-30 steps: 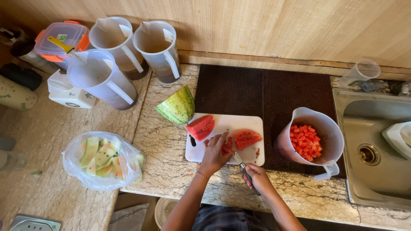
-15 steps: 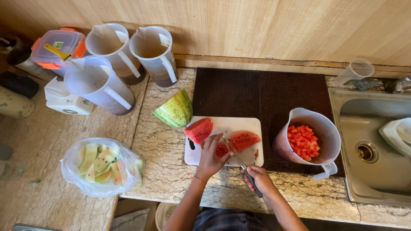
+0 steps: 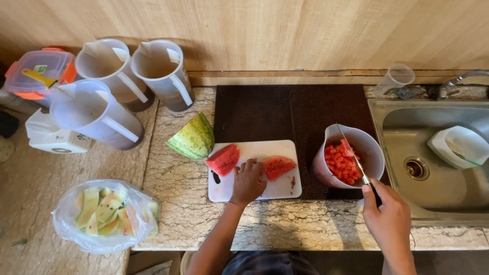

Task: The person cuts a watermelon wedge into small cubes on a white cutting board using a knife. The diced watermelon is then transferred into a large plastic pitcher. A bag of watermelon rinds and several empty pitchers are visible on the counter.

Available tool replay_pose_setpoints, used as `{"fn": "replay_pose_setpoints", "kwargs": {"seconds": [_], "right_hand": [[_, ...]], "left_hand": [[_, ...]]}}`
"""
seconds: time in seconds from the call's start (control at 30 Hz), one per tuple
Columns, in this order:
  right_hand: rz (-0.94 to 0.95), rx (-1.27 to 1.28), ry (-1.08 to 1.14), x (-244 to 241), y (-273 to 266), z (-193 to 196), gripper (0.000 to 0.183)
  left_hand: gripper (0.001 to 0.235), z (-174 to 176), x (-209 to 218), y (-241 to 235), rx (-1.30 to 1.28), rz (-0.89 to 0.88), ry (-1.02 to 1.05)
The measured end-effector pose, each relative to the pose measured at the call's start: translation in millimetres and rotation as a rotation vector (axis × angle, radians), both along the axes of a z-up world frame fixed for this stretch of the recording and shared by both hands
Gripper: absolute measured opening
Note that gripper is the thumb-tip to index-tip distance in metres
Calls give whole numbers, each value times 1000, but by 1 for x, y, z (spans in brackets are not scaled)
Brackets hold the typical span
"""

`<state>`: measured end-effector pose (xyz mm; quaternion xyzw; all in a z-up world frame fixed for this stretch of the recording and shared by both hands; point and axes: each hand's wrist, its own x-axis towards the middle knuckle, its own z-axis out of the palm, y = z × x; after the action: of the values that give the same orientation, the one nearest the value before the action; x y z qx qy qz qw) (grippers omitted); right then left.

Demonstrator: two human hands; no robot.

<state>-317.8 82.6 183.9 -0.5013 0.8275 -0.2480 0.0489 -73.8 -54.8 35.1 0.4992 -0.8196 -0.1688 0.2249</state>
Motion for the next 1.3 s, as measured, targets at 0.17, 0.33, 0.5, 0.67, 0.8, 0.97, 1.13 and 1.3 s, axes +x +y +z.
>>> {"fn": "replay_pose_setpoints", "kwargs": {"seconds": [0.17,0.33,0.5,0.67,0.8,0.97,1.13,1.3], "right_hand": [[-49,-37,68,-12,10,-5,34],[-143,-32,-232,-3,12,8,42],[-174,-188,-335,-9,17,3,38],[-250,-203,-338,-19,23,-7,38],[-245,-205,-370,-15,21,-3,40],[-240,-238,-472,-10,30,-11,39],[12,-154,-601,-1,46,-44,31],[170,68,-617,31,35,-62,34]], "left_hand": [[10,-17,-6,-5,-43,71,68],[7,-28,-7,-8,-15,86,134],[16,-10,0,-16,-89,81,232],[15,111,-50,-13,-249,-122,384],[31,144,-109,-24,-151,-438,331],[40,138,-66,-27,-110,-333,351],[13,66,13,-15,-64,-152,245],[35,7,17,3,72,-118,-110]]}}
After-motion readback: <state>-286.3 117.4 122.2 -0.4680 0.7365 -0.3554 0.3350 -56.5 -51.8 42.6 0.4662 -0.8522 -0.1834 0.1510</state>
